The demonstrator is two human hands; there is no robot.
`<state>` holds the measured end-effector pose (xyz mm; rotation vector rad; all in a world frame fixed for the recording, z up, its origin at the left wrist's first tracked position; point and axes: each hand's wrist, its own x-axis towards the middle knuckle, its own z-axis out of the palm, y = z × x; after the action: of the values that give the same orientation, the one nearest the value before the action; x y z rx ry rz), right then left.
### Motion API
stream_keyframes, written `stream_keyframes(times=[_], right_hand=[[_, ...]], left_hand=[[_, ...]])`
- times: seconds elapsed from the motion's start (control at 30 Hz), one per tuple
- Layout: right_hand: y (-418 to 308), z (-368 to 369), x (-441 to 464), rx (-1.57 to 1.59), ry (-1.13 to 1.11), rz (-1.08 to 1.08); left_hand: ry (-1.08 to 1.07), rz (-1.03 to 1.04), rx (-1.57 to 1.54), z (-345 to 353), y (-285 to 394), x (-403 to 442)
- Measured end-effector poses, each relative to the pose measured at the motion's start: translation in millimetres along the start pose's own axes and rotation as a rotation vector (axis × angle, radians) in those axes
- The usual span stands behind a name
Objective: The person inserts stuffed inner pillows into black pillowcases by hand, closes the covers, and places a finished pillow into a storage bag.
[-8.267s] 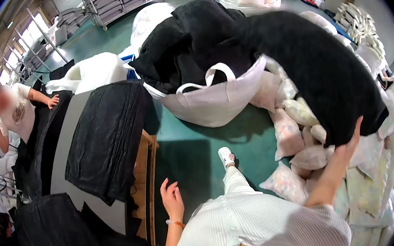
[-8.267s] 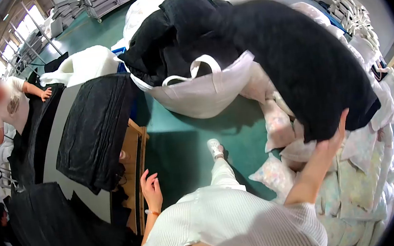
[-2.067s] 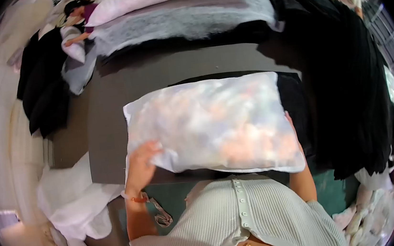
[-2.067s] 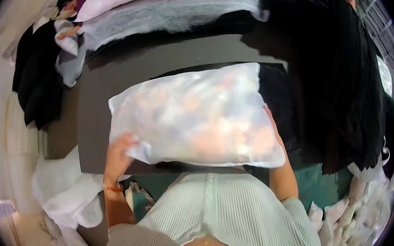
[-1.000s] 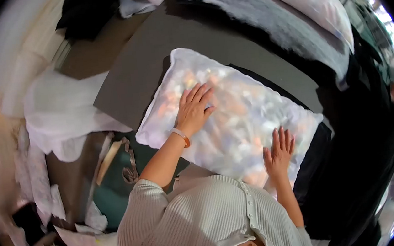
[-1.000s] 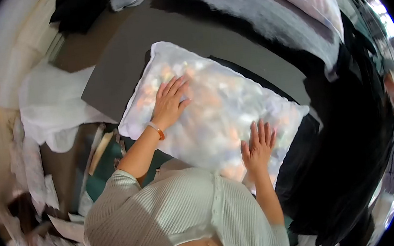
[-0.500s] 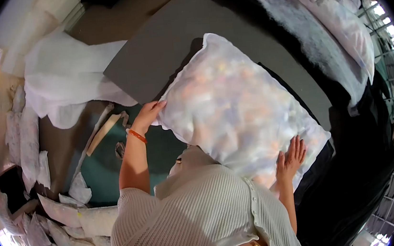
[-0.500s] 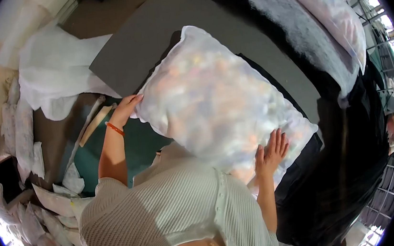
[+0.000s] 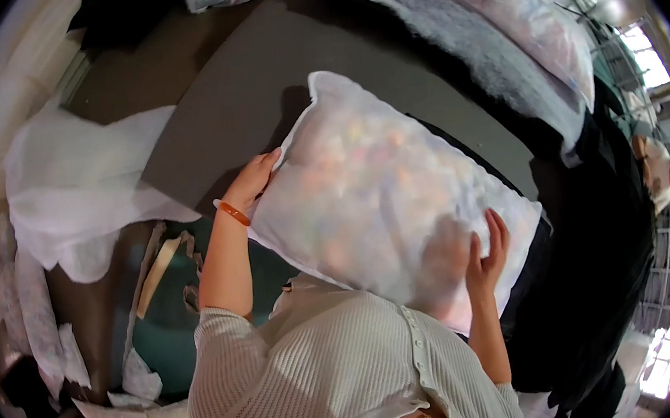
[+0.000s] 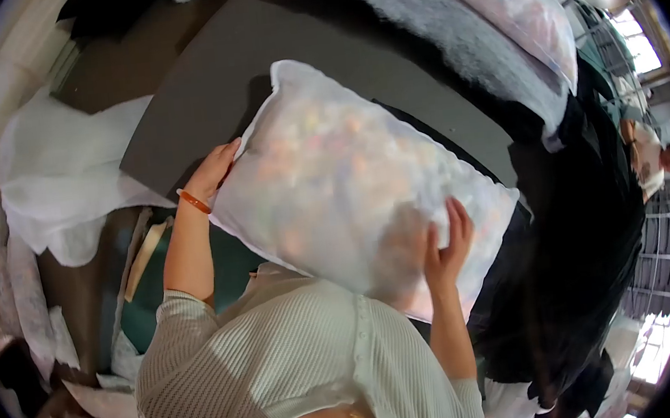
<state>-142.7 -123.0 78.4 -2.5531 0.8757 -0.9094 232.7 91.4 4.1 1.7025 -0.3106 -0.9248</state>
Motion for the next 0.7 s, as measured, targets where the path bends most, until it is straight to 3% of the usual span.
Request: stream_keyframes(times=[0.03, 0.07, 0.1, 0.13, 0.17, 0.2, 0.3, 0.4, 0.5, 0.57, 0.63, 0.7], right_hand=[[-19, 9, 10, 0.294, -0.047, 0.131], [-43, 15, 25, 0.484, -0.159, 0.226], [-68, 20, 42, 0.63, -0.298, 0.419], [-81, 32, 56, 0.726, -0.37, 0.475], [-87, 47, 65, 0.758, -0.436, 0.528], [-96, 54, 79, 0.711, -0.522, 0.565], [-75, 86, 94, 0.893, -0.654, 0.821], [-42, 109, 91, 0.942, -0.753, 0.917], [-29, 116, 87, 0.944, -0.771, 1.029], [-33, 113, 83, 0.966, -0.625, 1.147], [-44, 106, 83, 1.352, -0.513, 1.136], [-51, 99, 86, 1.409, -0.444, 1.178]], left_hand=[[-0.194, -0.086, -0.248, 3, 8, 8], [-0.209, -0.1, -0.3, 0, 2, 19], [-0.236, -0.094, -0.278, 3, 12, 21], [-0.375, 0.077, -0.038, 5, 27, 18], [-0.511, 0.251, 0.203, 7, 42, 10], [-0.381, -0.079, -0.167, 28, 63, -12], [-0.589, -0.014, -0.258, 58, 62, -15], [-0.683, 0.038, -0.333, 90, 46, 0], [-0.722, 0.079, -0.34, 124, 36, 14], [-0.75, 0.071, -0.354, 133, 36, 18], [-0.767, 0.053, -0.354, 132, 41, 14], [-0.775, 0.042, -0.331, 129, 40, 4]])
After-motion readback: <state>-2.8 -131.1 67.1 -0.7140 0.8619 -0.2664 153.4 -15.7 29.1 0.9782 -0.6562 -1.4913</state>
